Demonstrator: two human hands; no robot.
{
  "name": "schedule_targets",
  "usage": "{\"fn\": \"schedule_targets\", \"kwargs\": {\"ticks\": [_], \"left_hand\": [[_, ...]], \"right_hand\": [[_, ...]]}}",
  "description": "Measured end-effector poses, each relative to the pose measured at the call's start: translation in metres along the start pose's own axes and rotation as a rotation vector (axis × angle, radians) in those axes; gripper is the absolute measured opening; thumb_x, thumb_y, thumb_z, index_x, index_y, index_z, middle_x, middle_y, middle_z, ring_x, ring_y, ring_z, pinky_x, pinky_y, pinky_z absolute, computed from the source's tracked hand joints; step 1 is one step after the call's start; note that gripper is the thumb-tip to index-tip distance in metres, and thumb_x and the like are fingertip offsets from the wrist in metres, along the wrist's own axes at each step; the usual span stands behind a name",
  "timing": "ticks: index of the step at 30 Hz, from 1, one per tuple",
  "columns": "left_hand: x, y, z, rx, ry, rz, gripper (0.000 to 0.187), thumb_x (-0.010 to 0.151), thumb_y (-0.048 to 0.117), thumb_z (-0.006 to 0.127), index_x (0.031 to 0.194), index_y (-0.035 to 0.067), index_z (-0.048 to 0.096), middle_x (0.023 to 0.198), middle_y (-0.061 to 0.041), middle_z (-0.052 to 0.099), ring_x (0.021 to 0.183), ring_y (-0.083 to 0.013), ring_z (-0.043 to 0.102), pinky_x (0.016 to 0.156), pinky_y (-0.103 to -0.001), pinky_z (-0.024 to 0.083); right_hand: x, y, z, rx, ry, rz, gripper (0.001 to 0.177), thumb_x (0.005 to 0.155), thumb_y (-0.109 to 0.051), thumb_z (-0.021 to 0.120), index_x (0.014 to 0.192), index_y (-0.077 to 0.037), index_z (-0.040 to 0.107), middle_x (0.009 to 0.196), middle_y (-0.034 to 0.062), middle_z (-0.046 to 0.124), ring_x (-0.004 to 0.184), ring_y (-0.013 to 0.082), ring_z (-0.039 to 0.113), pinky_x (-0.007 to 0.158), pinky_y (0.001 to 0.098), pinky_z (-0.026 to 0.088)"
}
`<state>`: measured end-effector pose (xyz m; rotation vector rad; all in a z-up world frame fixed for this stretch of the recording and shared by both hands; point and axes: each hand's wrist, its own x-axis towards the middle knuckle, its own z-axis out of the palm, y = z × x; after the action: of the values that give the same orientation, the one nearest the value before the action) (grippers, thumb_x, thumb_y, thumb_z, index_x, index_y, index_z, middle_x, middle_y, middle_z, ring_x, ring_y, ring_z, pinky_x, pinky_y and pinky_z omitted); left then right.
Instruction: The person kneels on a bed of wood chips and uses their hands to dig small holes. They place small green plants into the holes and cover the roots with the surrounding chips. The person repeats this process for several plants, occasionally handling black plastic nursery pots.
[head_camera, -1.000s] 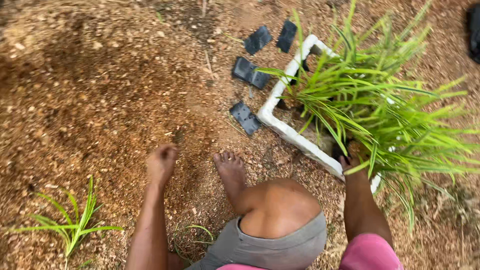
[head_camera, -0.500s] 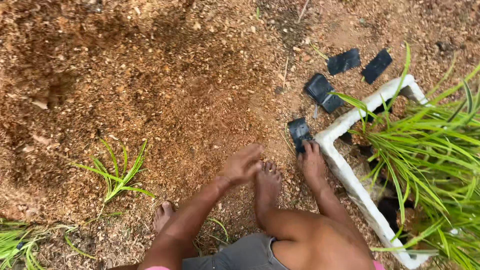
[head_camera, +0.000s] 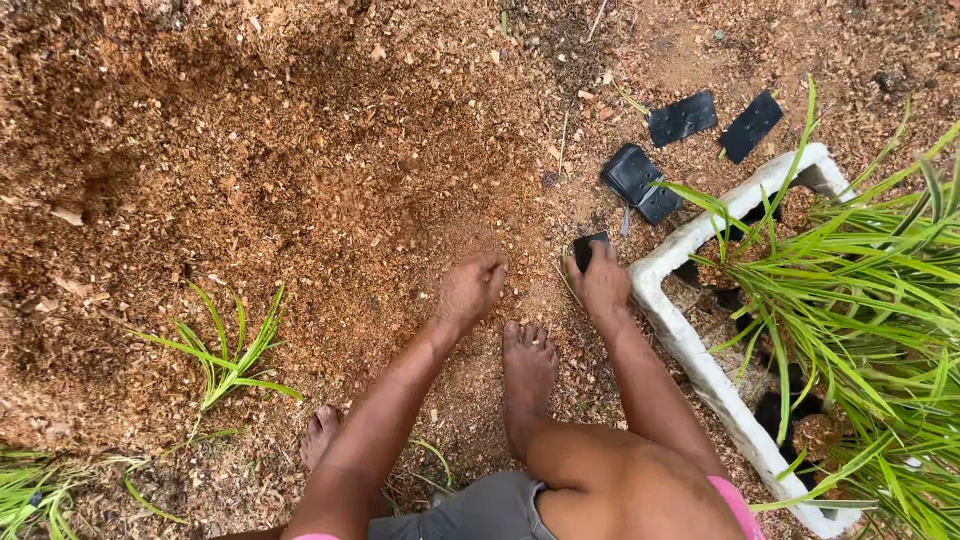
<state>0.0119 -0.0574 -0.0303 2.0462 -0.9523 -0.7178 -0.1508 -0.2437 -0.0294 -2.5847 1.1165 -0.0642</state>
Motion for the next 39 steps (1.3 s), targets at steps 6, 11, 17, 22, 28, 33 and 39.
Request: {"fn": "schedule_targets", "kwargs": {"ticks": [6,11,17,22,28,33,39], "left_hand": [[-0.022,0.009,0.03,-0.445,-0.026,-0.18,0.021,0.093,0.012,0.054,0.107,0.014,0.07,0.102,-0.009,0.068,0.099,-0.0215,0.064,0.088,-0.033,0.052],[-0.019,0.096,-0.039,-0.43,-0.159,-0.012,0.053,0.088,0.012,0.067,0.138,0.017,0.05,0.13,-0.021,0.054,0.128,-0.0396,0.044,0.11,-0.055,0.033],[-0.023,0.021,0.052,-0.86,-0.107,0.064,0.013,0.089,0.006,0.068,0.102,0.007,0.071,0.093,-0.02,0.07,0.069,-0.02,0.06,0.057,-0.026,0.045],[-0.017,0.087,-0.039,-0.864,0.138,-0.23,0.013,0.094,0.01,0.058,0.104,0.008,0.067,0.093,-0.016,0.069,0.081,-0.0198,0.062,0.075,-0.031,0.053],[0.03,0.095,-0.054,-0.651,0.375,-0.309,0.032,0.097,0.019,0.056,0.123,0.002,0.052,0.112,-0.025,0.061,0.108,-0.0351,0.059,0.093,-0.046,0.049],[0.02,0.122,-0.057,-0.515,-0.252,-0.083,0.081,0.084,0.053,0.066,0.144,0.006,0.038,0.145,-0.021,0.04,0.133,-0.0394,0.039,0.111,-0.052,0.034],[0.014,0.074,-0.012,-0.969,-0.05,-0.14,0.012,0.084,0.016,0.073,0.09,0.007,0.069,0.072,-0.005,0.066,0.067,-0.0127,0.063,0.06,-0.026,0.054]], "right_hand": [[0.014,0.004,0.003,-0.023,-0.023,0.114,0.039,0.097,-0.04,0.041,0.09,-0.007,0.062,0.066,0.022,0.064,0.069,0.0483,0.067,0.059,0.0566,0.052],[-0.023,-0.032,-0.055,1.129,-0.065,0.309,0.012,0.086,-0.011,0.073,0.085,-0.001,0.066,0.075,0.0133,0.063,0.059,0.0175,0.064,0.05,0.0213,0.055],[-0.039,-0.031,-0.025,1.612,-0.279,0.247,0.018,0.084,-0.005,0.069,0.074,-0.006,0.054,0.065,0.0113,0.064,0.049,0.0161,0.063,0.04,0.0195,0.052],[-0.036,-0.031,-0.031,1.6,-0.291,0.164,0.015,0.084,-0.004,0.068,0.075,-0.007,0.057,0.07,0.0123,0.067,0.06,0.019,0.067,0.051,0.028,0.058],[-0.036,-0.018,-0.067,1.603,0.068,0.249,0.018,0.088,0.0,0.064,0.084,-0.007,0.048,0.083,0.0086,0.065,0.072,0.0198,0.07,0.062,0.03,0.063],[-0.022,-0.034,-0.065,1.564,-0.006,0.275,0.021,0.081,0.004,0.068,0.094,-0.004,0.053,0.081,0.0117,0.068,0.068,0.0201,0.071,0.06,0.0269,0.061],[-0.028,-0.031,-0.035,1.436,-0.341,0.316,0.013,0.089,-0.016,0.065,0.093,-0.005,0.061,0.083,0.0143,0.069,0.066,0.0199,0.07,0.057,0.0285,0.061]]}}
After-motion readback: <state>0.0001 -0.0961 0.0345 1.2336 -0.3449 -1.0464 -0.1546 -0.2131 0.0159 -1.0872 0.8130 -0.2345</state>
